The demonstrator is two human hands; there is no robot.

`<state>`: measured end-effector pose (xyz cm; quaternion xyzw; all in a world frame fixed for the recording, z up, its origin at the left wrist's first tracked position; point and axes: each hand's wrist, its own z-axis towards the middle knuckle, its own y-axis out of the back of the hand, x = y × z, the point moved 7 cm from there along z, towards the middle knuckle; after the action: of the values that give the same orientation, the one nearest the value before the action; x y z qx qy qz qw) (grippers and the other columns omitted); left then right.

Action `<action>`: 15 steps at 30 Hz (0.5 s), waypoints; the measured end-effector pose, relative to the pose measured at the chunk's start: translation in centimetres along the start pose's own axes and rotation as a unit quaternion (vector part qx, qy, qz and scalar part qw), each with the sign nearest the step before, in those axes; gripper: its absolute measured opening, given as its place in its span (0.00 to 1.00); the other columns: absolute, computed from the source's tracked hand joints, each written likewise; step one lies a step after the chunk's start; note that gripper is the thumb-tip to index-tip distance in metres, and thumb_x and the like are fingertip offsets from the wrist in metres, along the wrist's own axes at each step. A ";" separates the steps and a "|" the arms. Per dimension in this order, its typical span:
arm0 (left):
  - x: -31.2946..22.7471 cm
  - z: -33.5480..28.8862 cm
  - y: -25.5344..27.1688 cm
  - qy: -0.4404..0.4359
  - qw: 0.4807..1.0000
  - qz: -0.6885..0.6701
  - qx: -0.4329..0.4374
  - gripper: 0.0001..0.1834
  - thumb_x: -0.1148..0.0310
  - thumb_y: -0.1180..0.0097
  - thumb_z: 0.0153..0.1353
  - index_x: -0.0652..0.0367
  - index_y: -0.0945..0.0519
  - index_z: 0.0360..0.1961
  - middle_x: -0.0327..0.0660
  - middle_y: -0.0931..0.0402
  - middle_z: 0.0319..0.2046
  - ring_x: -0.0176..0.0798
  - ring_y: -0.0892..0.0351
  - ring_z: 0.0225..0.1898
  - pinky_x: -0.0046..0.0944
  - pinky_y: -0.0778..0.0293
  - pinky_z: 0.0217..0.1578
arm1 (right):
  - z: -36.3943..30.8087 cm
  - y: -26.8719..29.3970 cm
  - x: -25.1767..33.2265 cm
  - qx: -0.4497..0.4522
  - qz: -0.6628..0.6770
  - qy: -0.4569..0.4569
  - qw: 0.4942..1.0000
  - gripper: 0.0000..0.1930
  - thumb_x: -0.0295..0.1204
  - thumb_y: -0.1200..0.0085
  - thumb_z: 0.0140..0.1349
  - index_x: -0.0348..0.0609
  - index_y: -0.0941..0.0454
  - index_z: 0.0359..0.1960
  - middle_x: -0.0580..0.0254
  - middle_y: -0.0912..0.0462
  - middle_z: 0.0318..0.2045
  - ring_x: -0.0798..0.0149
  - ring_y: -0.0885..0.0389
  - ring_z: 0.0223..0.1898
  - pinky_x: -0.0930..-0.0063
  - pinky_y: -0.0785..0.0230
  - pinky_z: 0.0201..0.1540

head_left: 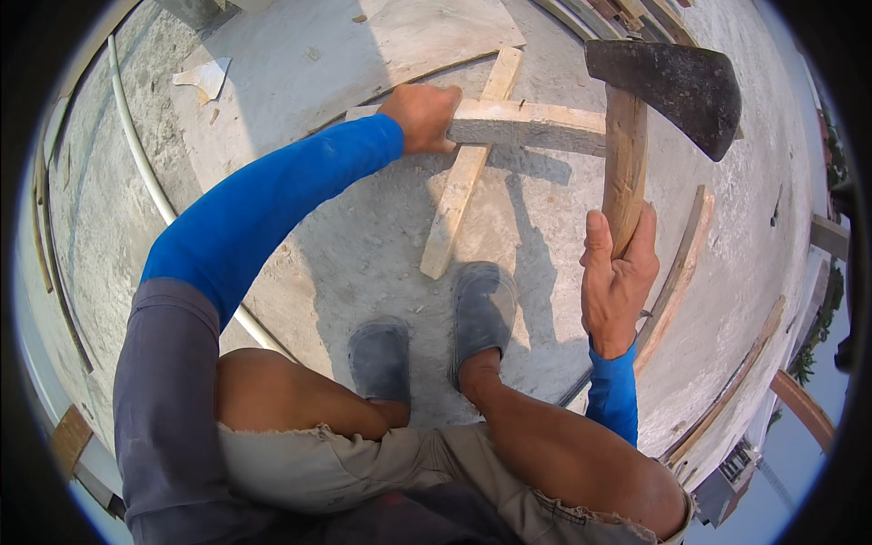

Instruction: The person uses a crowbar to pry apart a small wooden frame on the floor. They then pick up a hammer and strike the wooden pieces to separate them further. The person continues to hammer the wood pieces individually.

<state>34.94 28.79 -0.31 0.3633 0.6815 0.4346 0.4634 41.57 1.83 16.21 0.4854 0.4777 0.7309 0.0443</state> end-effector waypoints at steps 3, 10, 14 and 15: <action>0.0 -0.1 0.0 -0.004 1.000 -0.011 0.002 0.31 0.53 0.21 0.50 0.63 0.21 0.46 0.57 0.13 0.36 0.59 0.10 0.39 0.54 0.15 0.43 | 0.3 0.0 0.8 -0.006 -0.051 0.067 0.996 0.18 0.37 0.41 0.78 0.41 0.25 0.62 0.50 0.14 0.31 0.59 0.12 0.30 0.64 0.24 0.32; -0.3 -0.3 0.4 -0.039 0.999 -0.034 -0.003 0.29 0.56 0.21 0.50 0.64 0.21 0.44 0.55 0.14 0.33 0.60 0.11 0.38 0.54 0.15 0.42 | 1.8 -2.5 -0.2 0.083 -0.209 -0.007 0.974 0.18 0.35 0.42 0.77 0.44 0.26 0.63 0.40 0.15 0.28 0.43 0.12 0.30 0.56 0.23 0.33; -0.1 -0.6 0.2 -0.032 0.998 -0.042 -0.023 0.29 0.57 0.21 0.49 0.65 0.21 0.43 0.55 0.13 0.33 0.59 0.11 0.38 0.55 0.15 0.42 | 1.0 1.1 2.7 0.009 -0.093 0.050 0.994 0.19 0.38 0.42 0.78 0.41 0.26 0.61 0.45 0.16 0.28 0.55 0.13 0.28 0.65 0.23 0.32; -0.1 -0.5 0.1 -0.030 0.998 -0.046 -0.017 0.28 0.57 0.21 0.49 0.65 0.21 0.43 0.56 0.13 0.34 0.59 0.11 0.38 0.55 0.15 0.42 | 0.9 1.7 2.8 -0.012 -0.064 0.057 0.996 0.18 0.38 0.42 0.78 0.40 0.27 0.60 0.47 0.16 0.28 0.60 0.14 0.27 0.67 0.24 0.31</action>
<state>34.47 28.65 -0.09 0.3363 0.6759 0.4136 0.5090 41.43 2.97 19.41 0.4104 0.5011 0.7587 0.0693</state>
